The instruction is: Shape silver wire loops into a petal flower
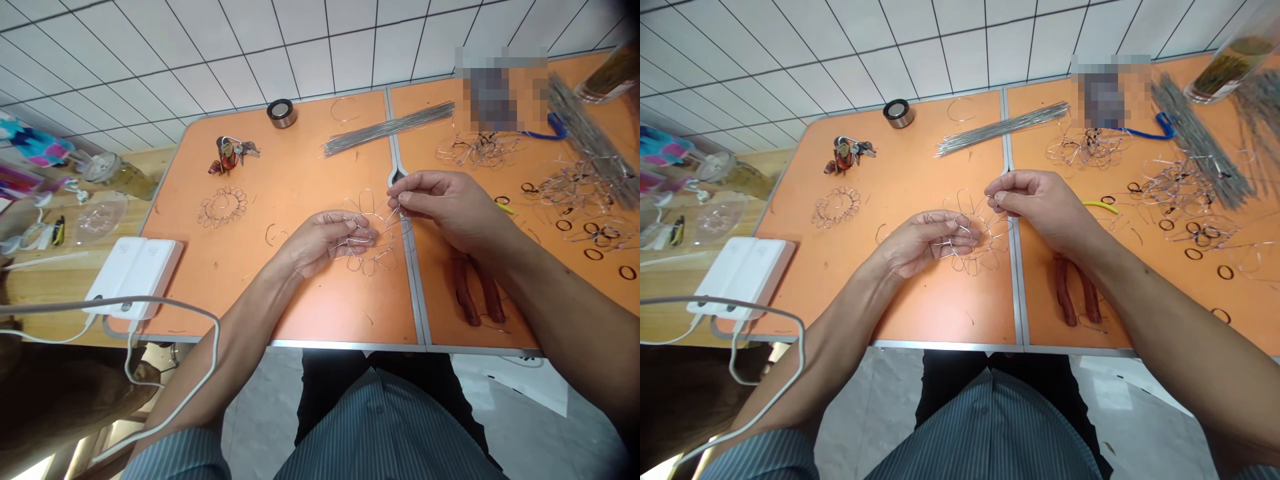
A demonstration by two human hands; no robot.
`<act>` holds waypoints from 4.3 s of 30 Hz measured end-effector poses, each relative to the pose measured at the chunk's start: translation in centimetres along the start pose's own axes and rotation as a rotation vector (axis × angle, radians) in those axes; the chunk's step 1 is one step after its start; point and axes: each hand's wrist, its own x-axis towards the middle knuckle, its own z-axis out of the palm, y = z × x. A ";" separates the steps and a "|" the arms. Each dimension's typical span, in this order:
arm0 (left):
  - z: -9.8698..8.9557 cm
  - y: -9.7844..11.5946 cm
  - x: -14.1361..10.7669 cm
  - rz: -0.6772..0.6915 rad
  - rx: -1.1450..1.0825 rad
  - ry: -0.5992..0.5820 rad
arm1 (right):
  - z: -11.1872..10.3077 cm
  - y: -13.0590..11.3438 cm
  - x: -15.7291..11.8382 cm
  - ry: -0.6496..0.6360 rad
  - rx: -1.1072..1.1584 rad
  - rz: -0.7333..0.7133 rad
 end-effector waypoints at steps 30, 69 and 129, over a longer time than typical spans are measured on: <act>0.4 0.3 -0.3 -0.002 -0.030 0.025 | 0.4 -0.9 -0.7 0.014 -0.135 -0.043; 0.7 0.3 -0.1 -0.010 -0.067 0.007 | 0.9 -1.3 -0.9 0.070 -0.312 -0.199; 0.6 0.2 -0.2 0.002 -0.058 -0.004 | 1.2 -1.6 -0.8 0.163 -0.461 -0.044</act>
